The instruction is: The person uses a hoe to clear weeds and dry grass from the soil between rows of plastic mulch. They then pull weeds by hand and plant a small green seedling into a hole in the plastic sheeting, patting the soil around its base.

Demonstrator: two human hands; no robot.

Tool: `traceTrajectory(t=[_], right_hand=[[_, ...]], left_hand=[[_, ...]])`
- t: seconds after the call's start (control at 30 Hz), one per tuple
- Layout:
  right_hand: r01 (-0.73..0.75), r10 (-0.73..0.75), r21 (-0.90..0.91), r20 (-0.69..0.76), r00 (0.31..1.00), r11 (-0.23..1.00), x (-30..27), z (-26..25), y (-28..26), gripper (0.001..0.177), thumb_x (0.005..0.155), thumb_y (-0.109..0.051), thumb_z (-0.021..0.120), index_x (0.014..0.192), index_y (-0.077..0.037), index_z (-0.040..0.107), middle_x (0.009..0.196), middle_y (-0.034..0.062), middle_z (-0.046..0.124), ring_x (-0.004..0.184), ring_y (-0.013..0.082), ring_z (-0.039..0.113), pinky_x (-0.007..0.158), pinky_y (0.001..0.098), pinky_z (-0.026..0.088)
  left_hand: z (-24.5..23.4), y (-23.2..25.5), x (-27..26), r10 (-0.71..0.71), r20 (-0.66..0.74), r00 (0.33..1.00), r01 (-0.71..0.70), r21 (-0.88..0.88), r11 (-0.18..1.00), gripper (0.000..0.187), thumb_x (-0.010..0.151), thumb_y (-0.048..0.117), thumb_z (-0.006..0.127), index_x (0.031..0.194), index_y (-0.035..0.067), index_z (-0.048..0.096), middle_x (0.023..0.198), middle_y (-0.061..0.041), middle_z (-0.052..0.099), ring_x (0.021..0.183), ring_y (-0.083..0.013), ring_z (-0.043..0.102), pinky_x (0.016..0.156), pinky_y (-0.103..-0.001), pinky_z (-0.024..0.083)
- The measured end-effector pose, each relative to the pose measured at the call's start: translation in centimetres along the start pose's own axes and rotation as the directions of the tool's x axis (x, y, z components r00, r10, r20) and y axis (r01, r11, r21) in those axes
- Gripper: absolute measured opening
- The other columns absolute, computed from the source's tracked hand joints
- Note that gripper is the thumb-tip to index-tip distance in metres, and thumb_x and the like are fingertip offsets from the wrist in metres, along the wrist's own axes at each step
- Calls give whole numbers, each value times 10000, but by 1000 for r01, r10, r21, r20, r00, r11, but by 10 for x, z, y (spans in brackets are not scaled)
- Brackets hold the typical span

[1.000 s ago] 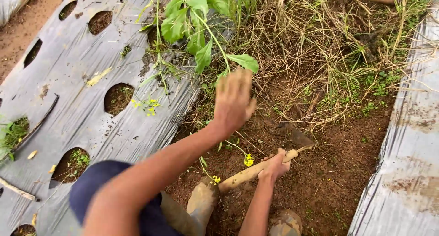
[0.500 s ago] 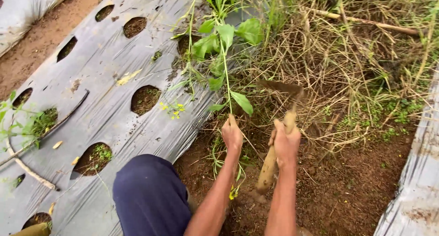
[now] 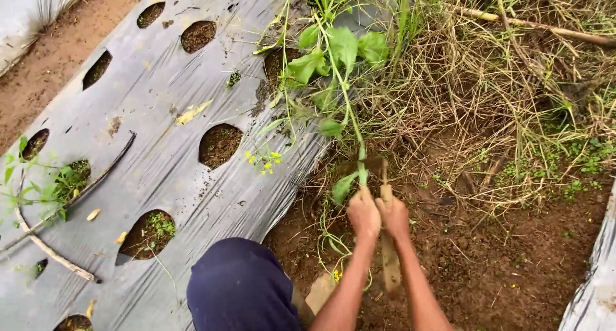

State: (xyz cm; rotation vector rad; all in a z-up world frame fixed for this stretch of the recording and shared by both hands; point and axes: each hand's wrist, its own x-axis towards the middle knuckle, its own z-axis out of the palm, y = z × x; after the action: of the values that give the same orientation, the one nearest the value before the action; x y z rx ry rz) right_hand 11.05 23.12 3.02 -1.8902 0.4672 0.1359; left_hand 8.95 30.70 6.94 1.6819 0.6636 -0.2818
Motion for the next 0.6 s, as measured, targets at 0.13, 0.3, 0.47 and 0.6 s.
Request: traceTrajectory(t=[0.13,0.3,0.47,0.6], right_hand=[[-61,64,54,-56,996,997,-1,-10,22,227,980,-184,604,817,-30,638,632,115,565,584,209,511,564,328,449],[-127,212,419,-163,963,899,7,-27,48,167,917,-182,627,783,-85,605,542,94,550,393,177,538,413,345,466],[-85,239,586,-191,952,806,-13,-46,26,222,925,-184,603,732,-97,538,514,40,475,377,151,502,405,318,451],[12,191,662,-234,953,750,-19,-47,32,231,918,-173,622,716,-97,541,507,44,474,376,134,494,429,317,476]], left_hand=[[5,14,-8,16,9,1000,-16,34,999,546,1065,410,402,1153,-33,709,1063,-242,724,1086,-386,687,958,-498,485],[-13,106,-43,325,126,937,-329,13,944,460,1110,357,389,1036,4,675,823,-142,634,761,-217,639,798,-442,573],[-42,205,-67,489,121,864,-429,-333,840,503,1090,431,407,804,67,606,669,-46,501,653,-154,558,697,-369,623],[-53,216,-30,633,-67,771,-578,-491,652,481,1078,496,412,759,177,580,660,20,506,625,-85,548,689,-238,557]])
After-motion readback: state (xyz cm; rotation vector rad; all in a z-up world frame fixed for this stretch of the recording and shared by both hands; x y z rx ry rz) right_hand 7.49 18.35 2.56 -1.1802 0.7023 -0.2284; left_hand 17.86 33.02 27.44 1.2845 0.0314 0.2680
